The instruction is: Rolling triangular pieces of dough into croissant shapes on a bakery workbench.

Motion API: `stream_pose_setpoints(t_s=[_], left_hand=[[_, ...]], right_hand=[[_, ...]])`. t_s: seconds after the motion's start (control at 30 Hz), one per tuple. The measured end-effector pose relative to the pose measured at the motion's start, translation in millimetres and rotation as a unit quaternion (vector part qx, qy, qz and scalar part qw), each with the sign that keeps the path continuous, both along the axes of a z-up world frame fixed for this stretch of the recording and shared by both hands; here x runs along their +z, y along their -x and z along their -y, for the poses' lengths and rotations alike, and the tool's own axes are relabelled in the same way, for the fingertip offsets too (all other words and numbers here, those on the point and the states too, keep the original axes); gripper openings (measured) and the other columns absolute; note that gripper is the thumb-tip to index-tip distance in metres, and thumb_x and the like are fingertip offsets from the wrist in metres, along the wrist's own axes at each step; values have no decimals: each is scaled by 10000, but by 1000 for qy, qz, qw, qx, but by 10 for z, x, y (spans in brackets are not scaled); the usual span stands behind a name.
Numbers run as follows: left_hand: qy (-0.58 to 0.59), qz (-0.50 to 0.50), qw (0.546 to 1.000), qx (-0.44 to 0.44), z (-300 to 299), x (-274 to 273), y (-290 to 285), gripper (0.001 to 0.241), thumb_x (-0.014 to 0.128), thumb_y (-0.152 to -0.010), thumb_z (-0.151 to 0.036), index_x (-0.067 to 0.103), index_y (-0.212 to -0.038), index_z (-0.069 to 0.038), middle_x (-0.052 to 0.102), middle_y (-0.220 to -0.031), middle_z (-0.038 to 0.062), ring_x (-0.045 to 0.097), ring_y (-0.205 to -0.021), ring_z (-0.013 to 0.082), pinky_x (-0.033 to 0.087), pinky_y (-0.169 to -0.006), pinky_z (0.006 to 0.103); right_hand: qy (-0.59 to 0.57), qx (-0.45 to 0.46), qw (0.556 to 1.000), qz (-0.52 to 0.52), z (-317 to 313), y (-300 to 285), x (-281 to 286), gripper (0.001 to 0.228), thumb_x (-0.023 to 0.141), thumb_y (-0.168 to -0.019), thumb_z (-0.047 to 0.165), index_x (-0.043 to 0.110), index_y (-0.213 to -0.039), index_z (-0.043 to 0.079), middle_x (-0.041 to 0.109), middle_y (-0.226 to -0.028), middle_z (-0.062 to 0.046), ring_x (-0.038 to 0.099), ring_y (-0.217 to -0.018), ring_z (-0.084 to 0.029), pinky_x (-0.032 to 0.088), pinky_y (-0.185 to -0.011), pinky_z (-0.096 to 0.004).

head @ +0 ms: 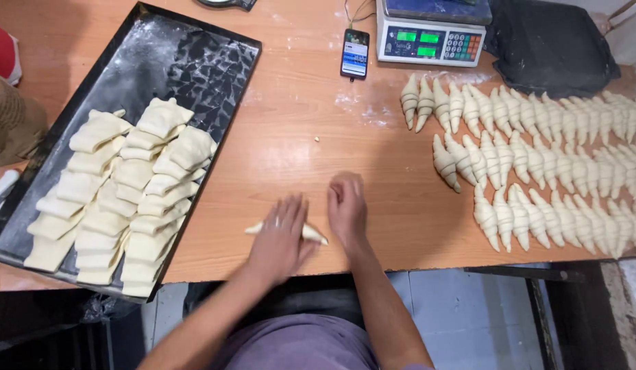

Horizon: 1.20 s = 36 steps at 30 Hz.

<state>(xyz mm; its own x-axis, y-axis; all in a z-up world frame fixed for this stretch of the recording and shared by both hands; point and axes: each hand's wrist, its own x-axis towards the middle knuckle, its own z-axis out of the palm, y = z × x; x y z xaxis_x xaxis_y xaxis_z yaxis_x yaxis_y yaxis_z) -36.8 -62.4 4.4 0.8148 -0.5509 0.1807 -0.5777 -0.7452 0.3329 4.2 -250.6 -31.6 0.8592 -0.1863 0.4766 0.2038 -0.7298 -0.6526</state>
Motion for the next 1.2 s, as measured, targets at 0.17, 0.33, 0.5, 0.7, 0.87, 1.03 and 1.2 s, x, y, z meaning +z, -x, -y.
stream_pose_setpoints(t_s=[0.17,0.33,0.5,0.7,0.87,1.03,1.2], left_hand=[[-20,-122,991,55,376,-251,-1310,913,371,-1002,-667,335,-1515,86,274,-1622,260,248,-1526,388,177,-1223,519],[-40,-174,984,-2,222,-117,-1435,865,425,-1001,-651,383,-1489,61,271,-1626,256,248,-1526,384,202,-1224,479],[-123,-112,986,-32,117,279,-836,567,726,-867,-252,584,-1381,-61,582,-1402,194,618,-1224,385,547,-973,473],[243,-338,907,-60,574,489,-481,510,731,-872,-370,669,-1224,-6,702,-1177,158,774,-981,281,642,-810,400],[176,-225,958,30,168,541,-446,548,734,-863,-374,640,-1284,-37,701,-1175,151,754,-913,269,603,-758,391],[167,-192,955,150,-572,70,-456,414,726,-924,-311,672,-1232,-40,719,-1061,161,731,-851,288,576,-772,401],[301,-88,936,157,-683,-54,-457,182,670,-943,-214,715,-1008,-50,729,-1000,151,703,-864,312,566,-770,411]], right_hand=[[-34,-10,998,-54,257,720,76,83,704,-921,86,653,-985,69,620,-857,-107,622,-722,-258,519,-641,-380],[-68,-21,994,-82,373,1118,35,86,734,-905,103,678,-969,87,661,-843,-75,648,-711,-200,539,-636,-328],[-457,130,844,-251,433,1190,-502,275,689,-1003,193,685,-1222,26,733,-1075,-48,702,-1017,-153,581,-926,-297],[-685,105,671,-263,444,826,152,434,575,-961,345,551,-1319,100,740,-1042,-7,719,-952,-139,604,-811,-328],[-211,-131,926,-284,1424,772,282,493,750,-910,425,657,-1234,66,698,-964,-139,664,-812,-298,527,-686,-452],[135,-256,913,-289,2108,755,457,406,710,-967,400,678,-1205,73,708,-1090,-197,664,-1033,-409,521,-882,-528],[357,-218,892,-172,1261,325,625,705,779,-738,261,574,-1361,1,639,-1220,-217,604,-1119,-395,479,-890,-514]])
